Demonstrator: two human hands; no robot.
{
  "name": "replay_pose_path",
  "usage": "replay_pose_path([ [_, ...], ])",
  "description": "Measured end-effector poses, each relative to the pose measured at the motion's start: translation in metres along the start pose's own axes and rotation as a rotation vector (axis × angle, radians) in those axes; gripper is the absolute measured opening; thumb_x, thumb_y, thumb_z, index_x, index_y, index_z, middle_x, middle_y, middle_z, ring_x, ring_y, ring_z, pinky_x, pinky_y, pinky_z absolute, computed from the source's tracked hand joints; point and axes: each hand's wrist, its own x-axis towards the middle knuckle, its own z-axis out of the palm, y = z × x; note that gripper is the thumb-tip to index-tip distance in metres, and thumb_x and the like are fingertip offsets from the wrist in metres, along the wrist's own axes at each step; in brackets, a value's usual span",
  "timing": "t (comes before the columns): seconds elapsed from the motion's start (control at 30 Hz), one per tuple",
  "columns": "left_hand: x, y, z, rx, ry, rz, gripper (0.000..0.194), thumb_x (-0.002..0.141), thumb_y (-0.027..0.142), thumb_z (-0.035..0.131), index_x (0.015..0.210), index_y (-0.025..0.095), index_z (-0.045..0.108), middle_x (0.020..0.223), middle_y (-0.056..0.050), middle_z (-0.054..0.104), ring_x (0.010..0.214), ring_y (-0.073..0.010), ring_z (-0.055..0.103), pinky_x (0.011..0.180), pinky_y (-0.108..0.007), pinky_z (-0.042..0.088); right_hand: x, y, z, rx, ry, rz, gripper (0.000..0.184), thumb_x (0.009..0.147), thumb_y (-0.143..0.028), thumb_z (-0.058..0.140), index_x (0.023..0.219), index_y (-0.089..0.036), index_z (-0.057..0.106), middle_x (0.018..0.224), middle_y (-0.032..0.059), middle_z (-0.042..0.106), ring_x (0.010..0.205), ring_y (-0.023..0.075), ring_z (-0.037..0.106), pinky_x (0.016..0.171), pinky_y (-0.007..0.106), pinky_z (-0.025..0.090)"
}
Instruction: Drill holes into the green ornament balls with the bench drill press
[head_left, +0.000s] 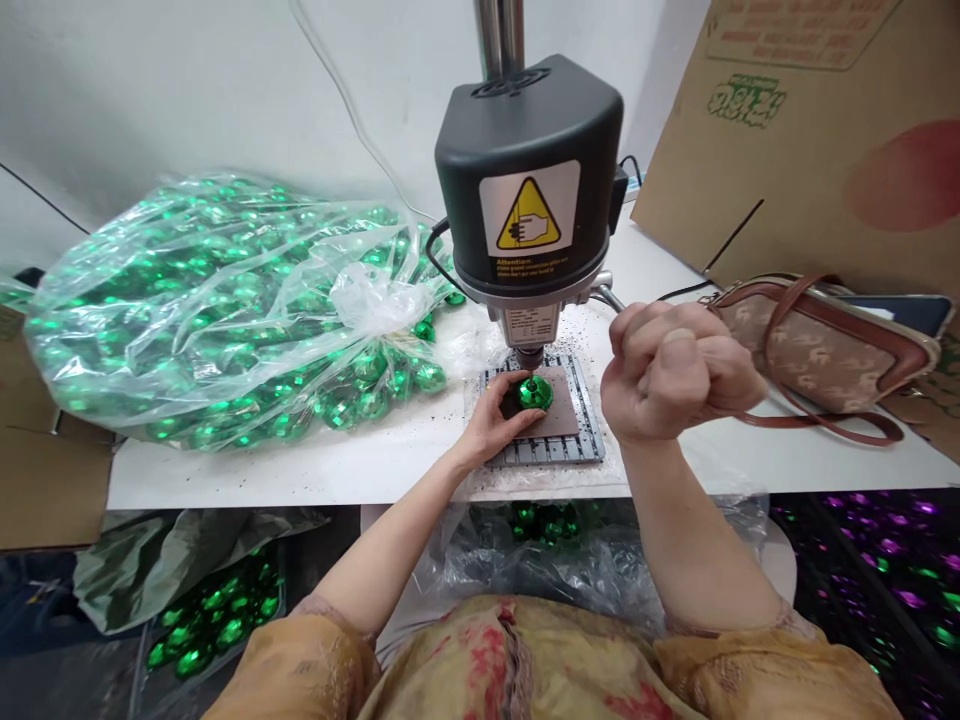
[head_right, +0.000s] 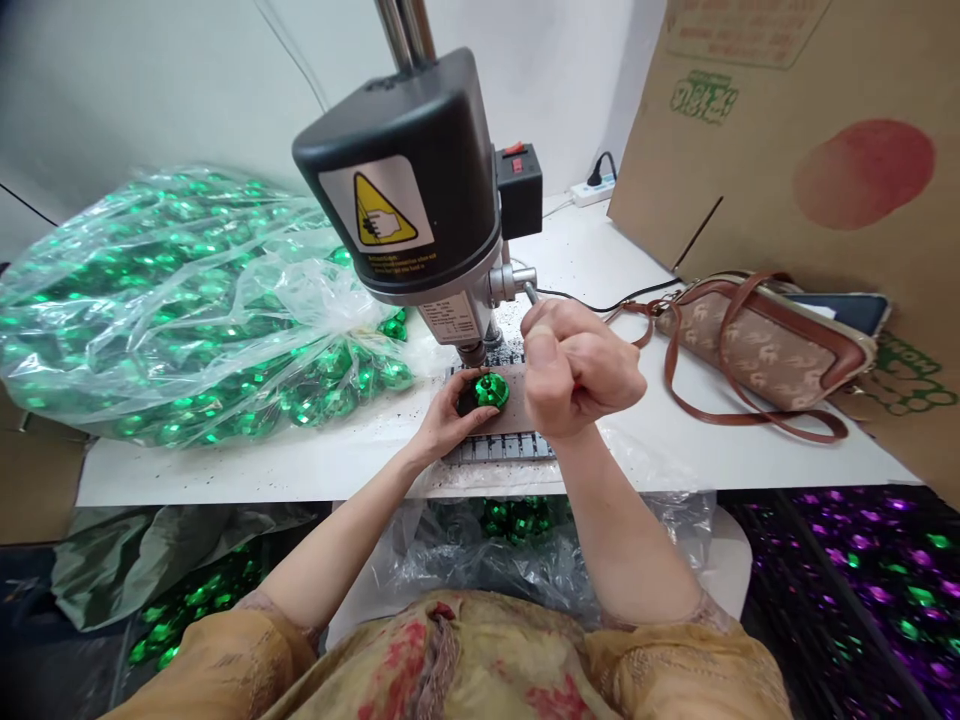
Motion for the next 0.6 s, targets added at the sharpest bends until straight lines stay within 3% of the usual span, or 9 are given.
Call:
replay_pose_path([
  [0.23,-0.001,0.001,0.001,-0.005,0.005,0.011,0.064,0.084,0.058,0.082,0.132,0.022,0.060,0.132,-0.013,0.069,0.124,-0.0303,0.066,0.109,-0.047,0.052,-0.013,0.000,-0.004,-0.050,0.031,-0.015,0.053,0.088,-0.020,0.060,0.059,-0.018,0.017,0.045,-0.0056,0.025,0.038,0.0045,0.021,0.040,0.026,0.033],
  [0.33,0.000,0.001,0.002,0.004,0.013,0.010,0.064,0.084,0.058,0.082,0.133,0.022,0.061,0.131,-0.012,0.069,0.122,-0.0302,0.067,0.108,-0.047,0.053,0.000,-0.004,0.007,-0.076,0.132,0.084,0.058,0.090,-0.031,0.064,0.059,-0.018,0.016,0.045,-0.0059,0.019,0.038,0.0045,0.016,0.039,0.027,0.025],
  [0.4,0.000,0.006,0.004,0.025,0.062,0.006,0.063,0.083,0.057,0.083,0.131,0.022,0.062,0.127,-0.011,0.070,0.118,-0.0293,0.068,0.105,-0.046,0.054,0.018,-0.007,0.017,-0.117,0.138,0.180,0.056,0.092,-0.034,0.063,0.057,-0.020,0.021,0.048,-0.0058,0.018,0.040,0.0054,0.023,0.040,0.028,0.024],
  [0.47,-0.006,0.014,0.005,0.089,0.175,-0.013,0.059,0.082,0.056,0.084,0.126,0.022,0.063,0.121,-0.010,0.070,0.113,-0.0279,0.068,0.099,-0.044,0.055,0.035,-0.009,0.025,-0.150,0.095,0.316,0.055,0.092,-0.038,0.065,0.058,-0.022,0.025,0.048,-0.0063,0.027,0.041,0.0064,0.029,0.043,0.030,0.028],
  [0.53,-0.021,0.025,0.008,0.179,0.303,-0.011,0.054,0.082,0.055,0.083,0.120,0.022,0.062,0.113,-0.008,0.069,0.105,-0.0260,0.067,0.091,-0.041,0.055,0.048,-0.009,0.029,-0.145,0.066,0.377,0.051,0.090,-0.039,0.068,0.059,-0.024,0.030,0.048,-0.0071,0.032,0.041,0.0065,0.030,0.043,0.031,0.027],
  [0.6,-0.046,0.036,0.012,0.268,0.297,0.069,0.052,0.083,0.058,0.081,0.115,0.022,0.060,0.106,-0.007,0.068,0.097,-0.0238,0.066,0.083,-0.037,0.055,0.053,-0.009,0.029,-0.141,0.053,0.394,0.049,0.089,-0.041,0.069,0.060,-0.024,0.033,0.048,-0.0076,0.034,0.042,0.0057,0.031,0.044,0.030,0.028],
])
